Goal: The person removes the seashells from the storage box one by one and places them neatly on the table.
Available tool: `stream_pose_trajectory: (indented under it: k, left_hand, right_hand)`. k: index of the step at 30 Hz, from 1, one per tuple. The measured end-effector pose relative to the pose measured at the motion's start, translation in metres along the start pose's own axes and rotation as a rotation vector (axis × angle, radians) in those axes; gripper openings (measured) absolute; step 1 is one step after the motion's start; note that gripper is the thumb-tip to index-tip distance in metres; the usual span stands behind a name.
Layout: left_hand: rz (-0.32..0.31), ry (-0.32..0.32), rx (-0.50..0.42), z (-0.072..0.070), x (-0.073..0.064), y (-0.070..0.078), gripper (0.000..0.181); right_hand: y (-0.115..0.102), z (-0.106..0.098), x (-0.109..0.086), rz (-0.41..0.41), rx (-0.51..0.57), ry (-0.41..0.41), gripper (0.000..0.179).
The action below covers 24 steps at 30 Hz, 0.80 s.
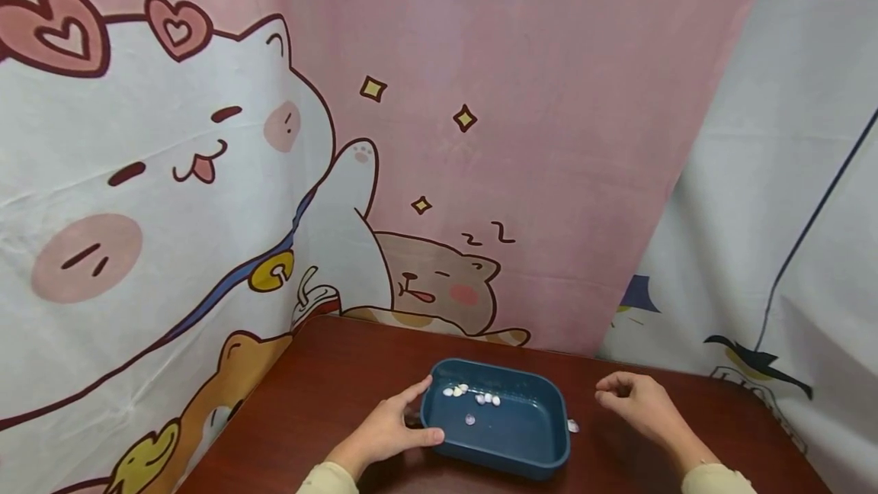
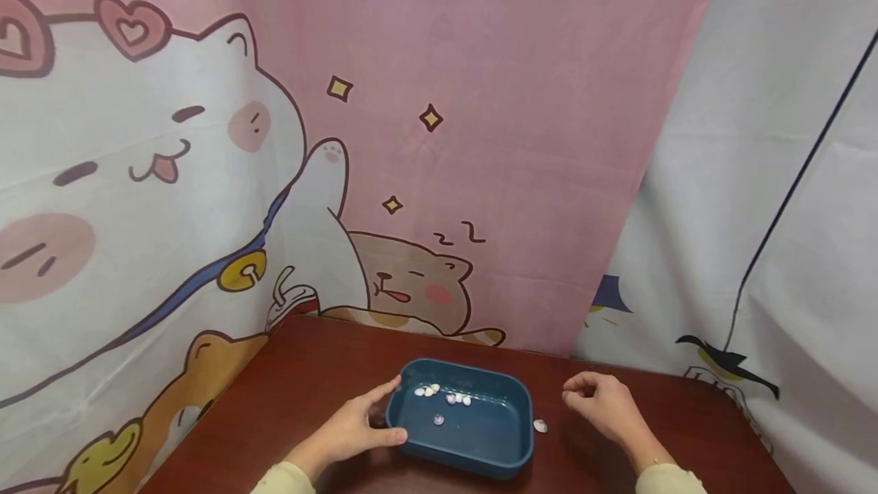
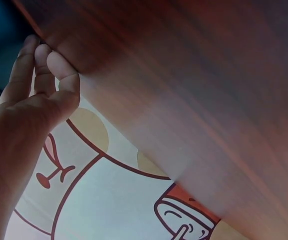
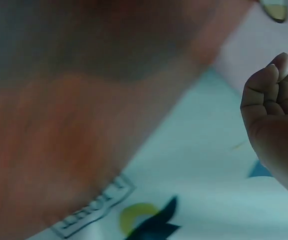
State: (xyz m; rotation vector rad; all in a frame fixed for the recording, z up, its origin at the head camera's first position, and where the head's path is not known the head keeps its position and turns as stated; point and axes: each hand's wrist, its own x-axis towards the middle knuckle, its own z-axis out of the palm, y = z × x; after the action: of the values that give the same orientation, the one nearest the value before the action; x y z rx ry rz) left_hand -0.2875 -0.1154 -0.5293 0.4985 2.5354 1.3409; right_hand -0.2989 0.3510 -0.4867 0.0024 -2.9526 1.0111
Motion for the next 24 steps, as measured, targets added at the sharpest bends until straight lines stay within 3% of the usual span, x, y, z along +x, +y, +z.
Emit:
stream_pose_trajectory:
  k: [4,7,15,24]
  left_hand:
    - [-0.002,0.002,0.003,0.000,0.001,-0.002,0.100]
    - [-0.003,0.004,0.003,0.000,0.001,-0.003,0.100]
    - [0.001,0.008,0.006,0.001,-0.001,-0.002,0.100]
    - [-0.014,0.010,0.002,0.001,-0.001,-0.001,0.099]
  right_hand:
    - [0.027,0.009,-0.004,0.016,-0.002,-0.048,0.022]
    - [0.035,0.019,-0.006,-0.018,0.000,-0.091,0.020]
    - [0.036,0.042,-0.004,-0.152,0.002,-0.169,0.014]
    - [0.036,0.048,0.000,-0.184,0.024,-0.188,0.015]
